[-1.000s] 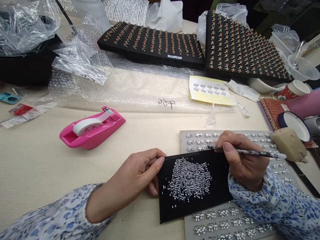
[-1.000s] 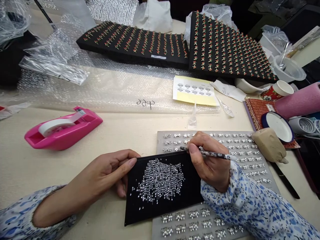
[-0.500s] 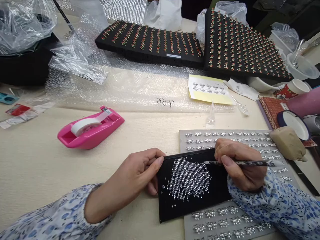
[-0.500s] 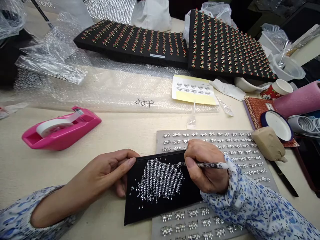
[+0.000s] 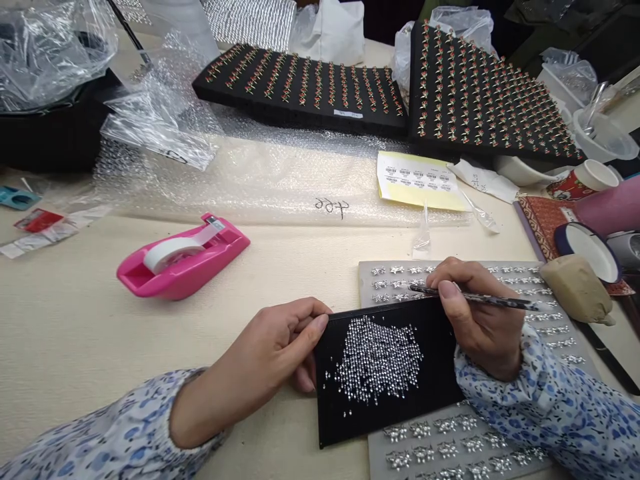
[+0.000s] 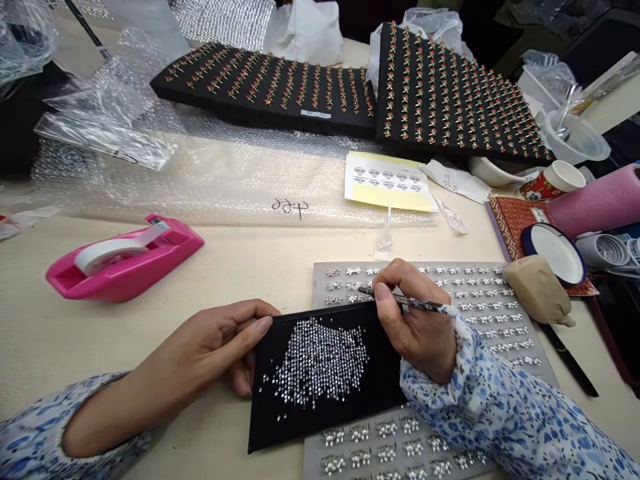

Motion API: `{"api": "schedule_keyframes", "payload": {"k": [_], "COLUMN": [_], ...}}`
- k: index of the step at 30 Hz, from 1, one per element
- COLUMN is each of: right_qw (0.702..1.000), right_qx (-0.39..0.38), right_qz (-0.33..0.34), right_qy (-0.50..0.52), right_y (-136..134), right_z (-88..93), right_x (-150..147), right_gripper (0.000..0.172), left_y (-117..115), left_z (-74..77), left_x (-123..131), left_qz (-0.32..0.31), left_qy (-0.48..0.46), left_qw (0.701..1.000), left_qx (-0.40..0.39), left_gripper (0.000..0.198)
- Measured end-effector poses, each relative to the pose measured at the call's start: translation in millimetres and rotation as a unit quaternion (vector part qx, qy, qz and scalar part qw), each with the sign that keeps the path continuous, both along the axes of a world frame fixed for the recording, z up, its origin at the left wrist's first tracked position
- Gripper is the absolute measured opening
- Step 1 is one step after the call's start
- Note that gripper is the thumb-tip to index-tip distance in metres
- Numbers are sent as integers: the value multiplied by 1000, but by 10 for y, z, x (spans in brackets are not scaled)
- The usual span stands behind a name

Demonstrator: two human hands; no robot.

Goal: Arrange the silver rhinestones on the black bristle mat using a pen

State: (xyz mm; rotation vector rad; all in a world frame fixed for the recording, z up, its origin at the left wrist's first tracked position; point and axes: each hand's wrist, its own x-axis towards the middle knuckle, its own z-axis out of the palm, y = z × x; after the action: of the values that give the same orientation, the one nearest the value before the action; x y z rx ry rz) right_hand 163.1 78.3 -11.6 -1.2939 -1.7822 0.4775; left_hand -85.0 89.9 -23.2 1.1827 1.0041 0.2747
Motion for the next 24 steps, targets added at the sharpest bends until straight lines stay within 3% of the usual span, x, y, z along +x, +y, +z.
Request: {"api": "schedule_keyframes", "payload": {"k": [24], "right_qw": [1000], "right_qx": [-11], "right_qz": [-9], "right_qy": [-26], "right_y": [10], "right_z": [-9], "right_x": [14], "right_gripper": [9], "left_y": [-10], "left_z": [-12], "left_x": [-13], "left_qz": [2], "left_qy": [3], "left_qw": [1000], "left_qx": [-2], "left_gripper": [29]}}
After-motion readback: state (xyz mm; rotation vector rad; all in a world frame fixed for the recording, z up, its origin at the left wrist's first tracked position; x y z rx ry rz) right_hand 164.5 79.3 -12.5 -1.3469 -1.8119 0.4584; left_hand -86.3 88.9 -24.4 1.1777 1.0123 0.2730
